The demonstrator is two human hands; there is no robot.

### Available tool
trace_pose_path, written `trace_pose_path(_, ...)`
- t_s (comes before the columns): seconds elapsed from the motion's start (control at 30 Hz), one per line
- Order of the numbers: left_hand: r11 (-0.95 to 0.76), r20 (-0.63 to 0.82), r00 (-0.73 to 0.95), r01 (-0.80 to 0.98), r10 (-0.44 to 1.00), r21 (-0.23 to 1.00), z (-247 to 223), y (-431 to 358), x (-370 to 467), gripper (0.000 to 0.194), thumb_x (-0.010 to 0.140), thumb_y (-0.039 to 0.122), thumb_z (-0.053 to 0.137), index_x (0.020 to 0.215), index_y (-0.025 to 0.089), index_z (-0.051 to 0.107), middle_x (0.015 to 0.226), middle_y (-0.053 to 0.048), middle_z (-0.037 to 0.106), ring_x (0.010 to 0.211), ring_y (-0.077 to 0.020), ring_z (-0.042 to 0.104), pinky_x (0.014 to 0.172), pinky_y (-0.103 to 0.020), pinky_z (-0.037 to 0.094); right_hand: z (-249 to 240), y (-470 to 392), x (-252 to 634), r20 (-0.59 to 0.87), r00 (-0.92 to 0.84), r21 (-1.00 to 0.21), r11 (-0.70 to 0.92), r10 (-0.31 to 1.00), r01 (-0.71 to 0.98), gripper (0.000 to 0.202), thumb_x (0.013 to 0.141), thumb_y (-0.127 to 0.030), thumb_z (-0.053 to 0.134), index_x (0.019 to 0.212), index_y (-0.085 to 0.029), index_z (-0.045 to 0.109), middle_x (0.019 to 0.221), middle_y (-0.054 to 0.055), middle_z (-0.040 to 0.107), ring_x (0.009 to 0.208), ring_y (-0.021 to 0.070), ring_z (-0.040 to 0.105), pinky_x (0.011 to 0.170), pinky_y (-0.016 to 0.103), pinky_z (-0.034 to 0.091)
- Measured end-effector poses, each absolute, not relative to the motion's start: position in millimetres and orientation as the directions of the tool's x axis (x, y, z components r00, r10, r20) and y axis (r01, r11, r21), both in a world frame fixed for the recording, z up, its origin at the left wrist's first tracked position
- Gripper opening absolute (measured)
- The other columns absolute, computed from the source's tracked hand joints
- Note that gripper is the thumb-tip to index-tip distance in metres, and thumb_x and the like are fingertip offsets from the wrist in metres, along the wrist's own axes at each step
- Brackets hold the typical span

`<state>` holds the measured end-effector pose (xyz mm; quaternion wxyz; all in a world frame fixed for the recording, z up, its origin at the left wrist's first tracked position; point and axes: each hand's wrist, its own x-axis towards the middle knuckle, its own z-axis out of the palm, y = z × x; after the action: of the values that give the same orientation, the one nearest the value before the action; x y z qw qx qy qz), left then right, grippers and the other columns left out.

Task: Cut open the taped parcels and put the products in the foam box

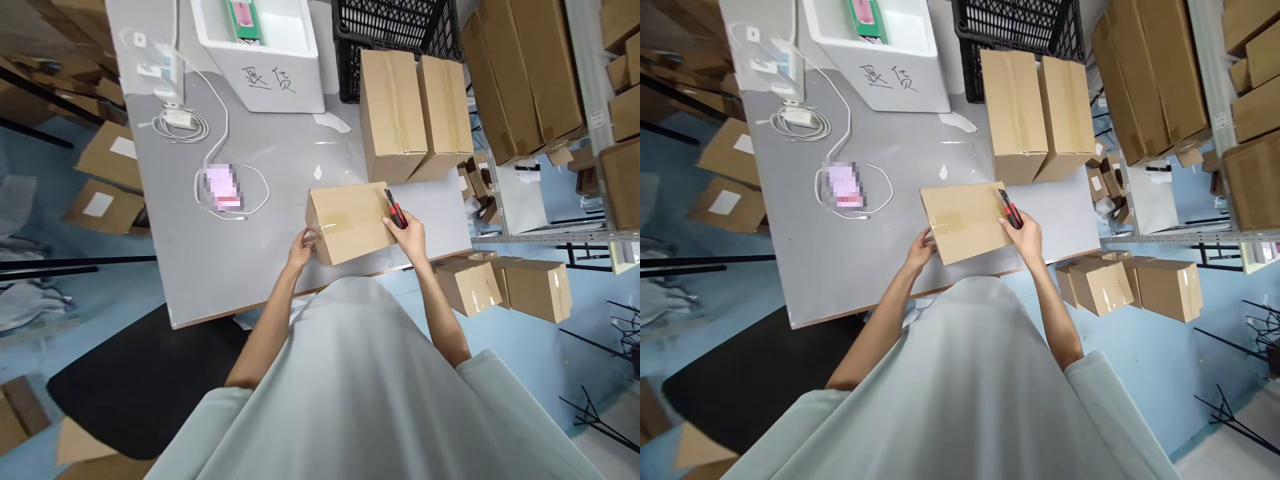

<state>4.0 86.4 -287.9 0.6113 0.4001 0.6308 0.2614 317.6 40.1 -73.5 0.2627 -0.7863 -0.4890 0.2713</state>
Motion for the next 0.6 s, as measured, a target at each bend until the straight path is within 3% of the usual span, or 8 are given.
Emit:
trace_pose_path(0.1,0.475,-0.491,0.055,0.182,0.870,0.861,-269.7,104.8,-10.2,0.075,0.086,0.040,0.082,0.156,0.020,0.067,0.161,-0.025,0.067,0.146,-0.0391,0.069,0.122,-0.062,0.057,-75.2,42.2,299.9,-0.145,0.378,-0.603,-0.385,0.914,0.699,0.052,0.103,-0.069,0.068,0.116,-0.021,0.081,0.100,0.007,0.080,0.088,0.0261,0.068,0.083,0.033,0.050)
trace_pose_path(0.17,0.343,-0.354,0.065,0.144,0.933,0.928,-245.5,120.8,-26.4,0.075,0.092,0.052,0.083,0.158,0.022,0.066,0.170,-0.023,0.061,0.155,-0.0394,0.063,0.127,-0.061,0.053,-77.0,43.6,284.4,-0.137,0.363,-0.559,-0.375,0.922,0.740,0.053,0.106,-0.069,0.066,0.126,-0.022,0.080,0.113,0.012,0.083,0.098,0.0304,0.074,0.087,0.036,0.053)
trace_pose_path(0.23,0.164,-0.172,0.099,0.083,0.980,0.983,-216.6,137.8,-40.5,0.074,0.100,0.065,0.076,0.161,0.027,0.065,0.173,-0.018,0.060,0.160,-0.0369,0.059,0.131,-0.059,0.050,-78.1,45.4,270.1,-0.123,0.347,-0.513,-0.359,0.930,0.779,0.055,0.108,-0.068,0.064,0.134,-0.022,0.079,0.124,0.015,0.083,0.108,0.0337,0.076,0.091,0.038,0.055)
trace_pose_path(0.33,0.004,-0.015,0.195,0.054,0.981,0.999,-180.1,158.4,-50.9,0.074,0.100,0.069,0.077,0.160,0.027,0.067,0.169,-0.015,0.065,0.160,-0.0365,0.059,0.133,-0.059,0.049,-78.6,47.5,257.3,-0.084,0.334,-0.470,-0.333,0.939,0.817,0.058,0.111,-0.068,0.061,0.141,-0.021,0.077,0.130,0.018,0.082,0.114,0.0357,0.077,0.093,0.040,0.057)
trace_pose_path(0.43,-0.028,0.009,0.293,0.063,0.956,0.998,-165.8,166.5,-51.2,0.070,0.098,0.064,0.080,0.155,0.026,0.071,0.161,-0.016,0.070,0.153,-0.0367,0.066,0.129,-0.060,0.053,-79.4,46.2,255.3,-0.037,0.342,-0.423,-0.325,0.939,0.846,0.063,0.110,-0.071,0.059,0.141,-0.020,0.079,0.126,0.020,0.082,0.109,0.0358,0.078,0.092,0.041,0.058)
trace_pose_path(0.6,-0.023,0.004,0.330,0.053,0.944,0.998,-169.9,171.6,-48.8,0.070,0.097,0.054,0.082,0.160,0.029,0.067,0.169,-0.014,0.062,0.156,-0.0372,0.062,0.125,-0.058,0.056,-80.4,40.8,253.5,0.004,0.366,-0.367,-0.339,0.931,0.866,0.067,0.111,-0.074,0.056,0.143,-0.019,0.078,0.123,0.019,0.081,0.107,0.0355,0.078,0.094,0.043,0.060)
